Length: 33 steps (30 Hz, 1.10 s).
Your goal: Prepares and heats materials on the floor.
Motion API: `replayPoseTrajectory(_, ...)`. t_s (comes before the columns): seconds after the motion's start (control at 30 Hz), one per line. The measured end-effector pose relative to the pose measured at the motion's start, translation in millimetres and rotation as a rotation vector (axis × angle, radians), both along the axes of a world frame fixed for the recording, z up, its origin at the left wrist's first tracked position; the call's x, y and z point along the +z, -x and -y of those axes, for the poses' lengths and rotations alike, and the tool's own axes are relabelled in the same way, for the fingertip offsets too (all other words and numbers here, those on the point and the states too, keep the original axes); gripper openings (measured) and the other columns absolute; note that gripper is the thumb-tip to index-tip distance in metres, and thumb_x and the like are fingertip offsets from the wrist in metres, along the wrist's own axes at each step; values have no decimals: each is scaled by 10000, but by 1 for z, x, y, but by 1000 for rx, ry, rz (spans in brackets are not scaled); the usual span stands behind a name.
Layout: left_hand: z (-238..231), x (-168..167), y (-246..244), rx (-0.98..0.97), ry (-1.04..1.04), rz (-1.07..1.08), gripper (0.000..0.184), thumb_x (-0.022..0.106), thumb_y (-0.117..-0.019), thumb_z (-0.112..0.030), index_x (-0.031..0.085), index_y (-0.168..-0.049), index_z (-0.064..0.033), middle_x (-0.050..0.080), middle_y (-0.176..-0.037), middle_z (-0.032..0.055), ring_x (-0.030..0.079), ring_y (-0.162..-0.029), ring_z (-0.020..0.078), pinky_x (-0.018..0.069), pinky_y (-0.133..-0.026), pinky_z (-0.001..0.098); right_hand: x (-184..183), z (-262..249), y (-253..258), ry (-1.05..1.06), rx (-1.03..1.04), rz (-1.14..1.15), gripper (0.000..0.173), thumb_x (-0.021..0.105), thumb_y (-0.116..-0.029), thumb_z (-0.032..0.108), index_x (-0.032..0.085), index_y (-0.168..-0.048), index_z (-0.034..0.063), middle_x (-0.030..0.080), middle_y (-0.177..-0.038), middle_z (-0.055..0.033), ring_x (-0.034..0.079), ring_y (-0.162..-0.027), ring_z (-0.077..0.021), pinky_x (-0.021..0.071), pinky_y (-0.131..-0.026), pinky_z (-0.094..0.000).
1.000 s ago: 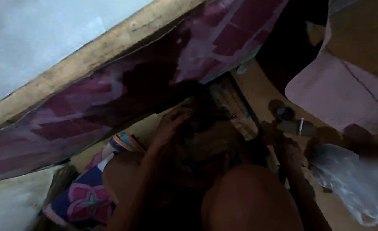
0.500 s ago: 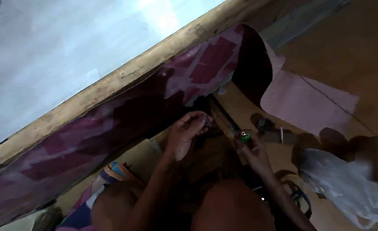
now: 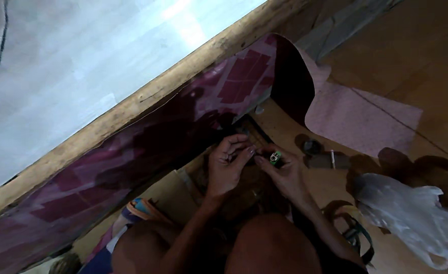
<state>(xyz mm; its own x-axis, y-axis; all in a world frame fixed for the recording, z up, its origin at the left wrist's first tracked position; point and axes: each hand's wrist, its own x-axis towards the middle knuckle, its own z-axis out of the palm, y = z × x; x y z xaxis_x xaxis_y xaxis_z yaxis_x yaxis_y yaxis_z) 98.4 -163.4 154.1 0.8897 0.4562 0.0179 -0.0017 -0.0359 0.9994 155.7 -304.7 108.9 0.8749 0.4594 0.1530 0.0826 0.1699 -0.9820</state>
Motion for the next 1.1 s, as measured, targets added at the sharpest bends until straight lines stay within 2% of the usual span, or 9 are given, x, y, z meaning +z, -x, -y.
replayPoseTrajectory(0.2,3,-7,2,-64,-16,30,238,678,-915,32,665,-1150,68,756,-1025,50,728,-915,86,610,-852,245,-5,2,0,-48,1,-20,104,653,-959,76,698,-1026,10,690,-910,56,614,-758,48,531,-669,-125)
replayPoseTrajectory(0.3,5,-7,3,-84,-15,23,185,664,-933,14,707,-1109,50,748,-1028,20,708,-895,36,601,-827,205,-9,3,1,-88,12,-36,95,653,-968,96,699,-1029,40,688,-910,82,607,-746,50,525,-655,-128)
replayPoseTrajectory(0.4,4,-5,3,-112,-23,20,207,656,-944,5,700,-1139,58,739,-1034,27,700,-891,35,595,-820,201,-13,4,1,-106,31,-34,86,646,-970,94,700,-1017,46,683,-892,91,595,-727,59,515,-640,-125)
replayPoseTrajectory(0.53,-6,-3,3,-168,-186,30,167,663,-953,-36,732,-1088,35,732,-1044,20,678,-886,0,580,-813,169,-17,9,0,-91,89,-25,87,630,-984,120,693,-1024,76,667,-864,128,573,-699,83,501,-619,-115)
replayPoseTrajectory(0.67,-15,-4,8,-188,-311,25,155,678,-956,-73,757,-1055,16,751,-1034,34,696,-929,8,581,-843,168,-17,13,-4,-74,94,-66,91,623,-995,132,692,-1028,82,663,-843,126,573,-673,68,506,-603,-128)
replayPoseTrajectory(0.77,-14,-7,13,-185,-260,-13,152,675,-960,-75,742,-1057,21,758,-995,18,701,-887,8,586,-818,177,-20,13,-8,-64,106,-54,83,624,-992,132,684,-1022,84,653,-826,126,567,-659,67,498,-587,-127)
replayPoseTrajectory(0.93,-11,-13,21,-142,-161,-123,124,679,-966,-102,734,-1034,-13,743,-907,-11,691,-814,20,581,-767,188,-23,13,-11,4,112,22,132,657,-970,125,709,-1050,34,690,-916,73,590,-718,67,514,-634,-117)
replayPoseTrajectory(1.03,-12,-19,21,-59,-74,-172,127,697,-955,-90,735,-1052,-18,744,-918,8,698,-829,62,589,-788,230,-27,9,-12,55,56,-105,155,686,-953,117,692,-1063,7,693,-864,50,601,-644,34,526,-573,-139)
replayPoseTrajectory(1.1,-12,-26,18,15,-37,-156,121,703,-946,-74,741,-1041,-9,748,-920,23,703,-839,82,593,-805,250,-38,7,-16,88,39,-176,176,631,-980,135,669,-1085,0,669,-836,49,602,-657,16,530,-596,-161)
